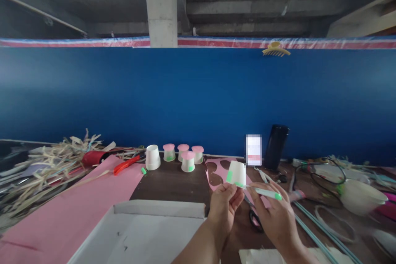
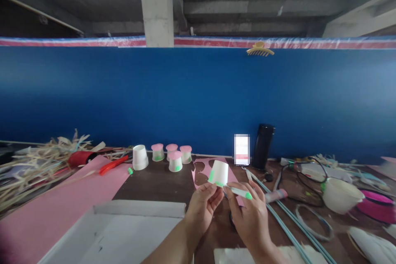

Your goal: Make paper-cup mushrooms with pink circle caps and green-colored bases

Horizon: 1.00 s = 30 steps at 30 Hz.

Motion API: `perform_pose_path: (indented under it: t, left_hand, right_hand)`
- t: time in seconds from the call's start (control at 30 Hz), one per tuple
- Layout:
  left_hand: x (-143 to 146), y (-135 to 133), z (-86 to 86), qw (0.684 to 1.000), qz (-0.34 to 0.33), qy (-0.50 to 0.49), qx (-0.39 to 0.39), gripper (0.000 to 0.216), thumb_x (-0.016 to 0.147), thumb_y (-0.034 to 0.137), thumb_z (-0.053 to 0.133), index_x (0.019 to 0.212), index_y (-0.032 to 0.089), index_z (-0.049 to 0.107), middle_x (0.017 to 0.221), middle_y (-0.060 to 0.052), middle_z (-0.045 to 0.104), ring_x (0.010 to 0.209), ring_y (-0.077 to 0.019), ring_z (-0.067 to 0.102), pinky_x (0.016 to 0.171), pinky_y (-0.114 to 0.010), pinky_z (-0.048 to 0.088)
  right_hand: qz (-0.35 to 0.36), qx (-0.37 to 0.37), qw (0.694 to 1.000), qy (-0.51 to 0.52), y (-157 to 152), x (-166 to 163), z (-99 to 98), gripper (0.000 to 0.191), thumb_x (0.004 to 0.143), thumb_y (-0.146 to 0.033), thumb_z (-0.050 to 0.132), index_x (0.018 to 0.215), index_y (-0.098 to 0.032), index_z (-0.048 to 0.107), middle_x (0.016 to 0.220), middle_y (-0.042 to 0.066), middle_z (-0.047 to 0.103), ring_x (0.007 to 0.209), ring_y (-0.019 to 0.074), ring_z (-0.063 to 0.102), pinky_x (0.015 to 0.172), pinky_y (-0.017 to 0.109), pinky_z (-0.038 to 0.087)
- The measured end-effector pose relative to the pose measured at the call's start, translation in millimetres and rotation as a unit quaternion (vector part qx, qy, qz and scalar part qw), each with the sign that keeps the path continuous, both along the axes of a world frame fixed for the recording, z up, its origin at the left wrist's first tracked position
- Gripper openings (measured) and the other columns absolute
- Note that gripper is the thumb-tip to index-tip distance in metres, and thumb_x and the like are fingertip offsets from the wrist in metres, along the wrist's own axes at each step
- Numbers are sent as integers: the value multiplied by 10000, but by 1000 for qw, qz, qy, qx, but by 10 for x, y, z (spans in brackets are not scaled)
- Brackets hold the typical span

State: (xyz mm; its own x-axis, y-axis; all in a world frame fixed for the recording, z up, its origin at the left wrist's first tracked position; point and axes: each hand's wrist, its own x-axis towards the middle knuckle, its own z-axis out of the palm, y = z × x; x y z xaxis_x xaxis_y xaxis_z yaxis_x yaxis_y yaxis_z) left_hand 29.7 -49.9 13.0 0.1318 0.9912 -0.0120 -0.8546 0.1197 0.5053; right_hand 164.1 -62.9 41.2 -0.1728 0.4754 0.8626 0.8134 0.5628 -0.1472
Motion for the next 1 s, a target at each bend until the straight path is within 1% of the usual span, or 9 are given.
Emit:
perform_pose_path:
  t: [0.2, 0.43, 0.7, 1.0]
  left_hand:
    - [2, -6, -2, 1000, 1, -5, 3, 206, 626, 237, 795, 695, 131, 632, 742, -41, 663, 760, -133, 635, 811, -269, 488]
    - [-2, -2, -10, 1000, 0, -6, 0, 190, 647, 225, 780, 721, 130, 634, 756, -43, 671, 767, -131, 641, 812, -262, 491]
    - [-4, 3, -16, 1000, -5, -8, -3, 172, 663, 211, 768, 702, 135, 618, 756, -46, 664, 765, -131, 638, 808, -261, 493]
    - [1, 6, -9, 1000, -7, 3, 3, 191, 653, 210, 775, 674, 132, 602, 724, -37, 650, 746, -124, 629, 797, -260, 490]
  right_hand:
    - [-6, -6, 1000, -3, -6, 5, 0, 221, 868, -400, 503, 896, -235, 648, 897, 30, 700, 870, 199, 628, 963, 430, 355]
    - [-3, 4, 1000, -1, 11, 19, -29, 173, 862, -358, 528, 906, -237, 643, 900, 23, 699, 871, 187, 630, 982, 421, 347]
    - [1, 0, 1000, 4, -3, 23, -13, 182, 864, -366, 525, 872, -233, 649, 892, 27, 699, 858, 194, 631, 981, 431, 346]
    - [2, -8, 1000, 3, -12, -13, -8, 184, 862, -359, 526, 901, -230, 652, 900, 29, 702, 882, 192, 627, 971, 419, 351]
